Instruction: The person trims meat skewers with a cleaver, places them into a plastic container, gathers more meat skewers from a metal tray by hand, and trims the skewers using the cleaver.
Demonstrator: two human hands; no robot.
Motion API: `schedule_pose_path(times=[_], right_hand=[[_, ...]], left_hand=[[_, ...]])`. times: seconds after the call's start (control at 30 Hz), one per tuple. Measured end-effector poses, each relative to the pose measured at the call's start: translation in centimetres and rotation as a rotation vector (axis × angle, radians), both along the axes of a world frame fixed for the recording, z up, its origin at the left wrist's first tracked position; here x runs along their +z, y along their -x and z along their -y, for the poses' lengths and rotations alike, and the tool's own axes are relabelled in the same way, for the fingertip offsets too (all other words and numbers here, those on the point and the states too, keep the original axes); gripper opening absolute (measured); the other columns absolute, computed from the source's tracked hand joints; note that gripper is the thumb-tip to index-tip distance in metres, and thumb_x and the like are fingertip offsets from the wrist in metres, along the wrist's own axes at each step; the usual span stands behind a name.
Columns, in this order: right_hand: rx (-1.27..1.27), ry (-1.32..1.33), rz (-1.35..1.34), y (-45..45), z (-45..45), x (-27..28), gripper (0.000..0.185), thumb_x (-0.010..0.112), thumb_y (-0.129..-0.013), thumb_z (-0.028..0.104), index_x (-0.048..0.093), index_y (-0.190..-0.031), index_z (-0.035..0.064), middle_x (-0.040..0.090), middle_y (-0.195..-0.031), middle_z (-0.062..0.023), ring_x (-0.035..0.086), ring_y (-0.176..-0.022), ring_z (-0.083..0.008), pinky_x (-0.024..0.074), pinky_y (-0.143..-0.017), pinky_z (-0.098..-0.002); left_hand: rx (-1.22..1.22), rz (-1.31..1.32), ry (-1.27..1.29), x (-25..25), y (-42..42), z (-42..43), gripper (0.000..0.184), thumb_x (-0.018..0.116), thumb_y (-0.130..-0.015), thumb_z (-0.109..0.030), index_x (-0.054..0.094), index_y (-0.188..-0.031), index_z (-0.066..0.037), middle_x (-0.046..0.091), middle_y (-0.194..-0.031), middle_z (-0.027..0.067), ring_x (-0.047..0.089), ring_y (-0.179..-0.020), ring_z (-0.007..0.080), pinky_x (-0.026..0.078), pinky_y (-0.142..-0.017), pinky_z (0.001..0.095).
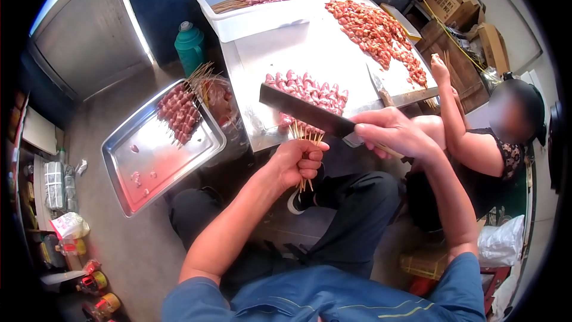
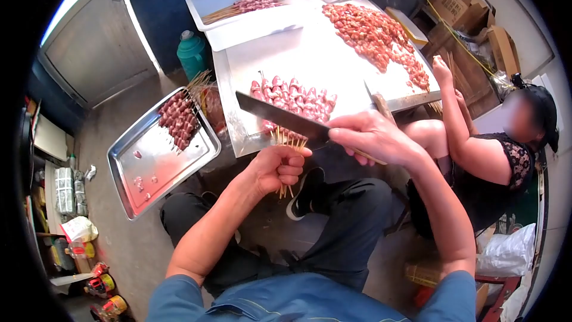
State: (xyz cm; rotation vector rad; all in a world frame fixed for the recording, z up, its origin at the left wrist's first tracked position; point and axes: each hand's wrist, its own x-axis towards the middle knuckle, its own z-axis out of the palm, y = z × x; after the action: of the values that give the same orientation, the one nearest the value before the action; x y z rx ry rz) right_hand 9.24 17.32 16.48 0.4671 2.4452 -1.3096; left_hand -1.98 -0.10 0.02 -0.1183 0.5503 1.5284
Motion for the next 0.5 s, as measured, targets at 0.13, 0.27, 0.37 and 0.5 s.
schedule_pose_path(times=[0.13, 0.27, 0.37, 0.5], right_hand=[[0.004, -0.057, 0.092, -0.8, -1.4, -0.2, 0.037, 0.058, -0.095, 0.031, 0.065, -0.117, 0.0019, 0.056, -0.068, 0.0007, 0.055, -0.054, -0.0061, 0.0424, -0.045, -0.0199], [-0.043, -0.100, 0.171, -3.7, -3.1, 2.1, 0.038, 0.058, -0.095, 0.030, 0.065, -0.118, 0.0007, 0.057, -0.067, 0.0001, 0.055, -0.054, -0.0065, 0.0435, -0.046, -0.0200], [-0.068, -0.042, 0.160, -4.6, -4.1, 2.0, 0.036, 0.059, -0.096, 0.028, 0.065, -0.117, -0.0006, 0.058, -0.067, 0.0000, 0.055, -0.053, -0.0062, 0.0432, -0.046, -0.0194], [-0.116, 0.035, 0.008, -1.9, -2.5, 1.0, 0.033, 0.058, -0.096, 0.028, 0.065, -0.109, -0.0015, 0.056, -0.067, -0.0003, 0.055, -0.053, -0.0057, 0.0425, -0.045, -0.0192]], left_hand=[[0.019, 0.000, 0.047, 0.1, 0.0, -0.1, 0.017, 0.048, -0.088, -0.001, 0.053, -0.104, -0.001, 0.036, -0.063, -0.0037, 0.025, -0.045, 0.0044, 0.019, -0.039, 0.0209], [0.014, -0.001, 0.031, 0.0, 0.0, -0.2, 0.017, 0.047, -0.088, 0.000, 0.052, -0.104, -0.001, 0.035, -0.064, -0.0039, 0.025, -0.045, 0.0044, 0.018, -0.039, 0.0210], [0.014, 0.008, 0.019, -0.2, 0.0, -0.3, 0.017, 0.047, -0.088, 0.000, 0.052, -0.104, -0.001, 0.035, -0.064, -0.0041, 0.025, -0.045, 0.0044, 0.018, -0.039, 0.0211], [0.017, 0.014, 0.032, 0.3, -0.1, -0.2, 0.016, 0.047, -0.089, 0.000, 0.052, -0.104, -0.001, 0.035, -0.064, -0.0044, 0.025, -0.046, 0.0043, 0.019, -0.039, 0.0212]])
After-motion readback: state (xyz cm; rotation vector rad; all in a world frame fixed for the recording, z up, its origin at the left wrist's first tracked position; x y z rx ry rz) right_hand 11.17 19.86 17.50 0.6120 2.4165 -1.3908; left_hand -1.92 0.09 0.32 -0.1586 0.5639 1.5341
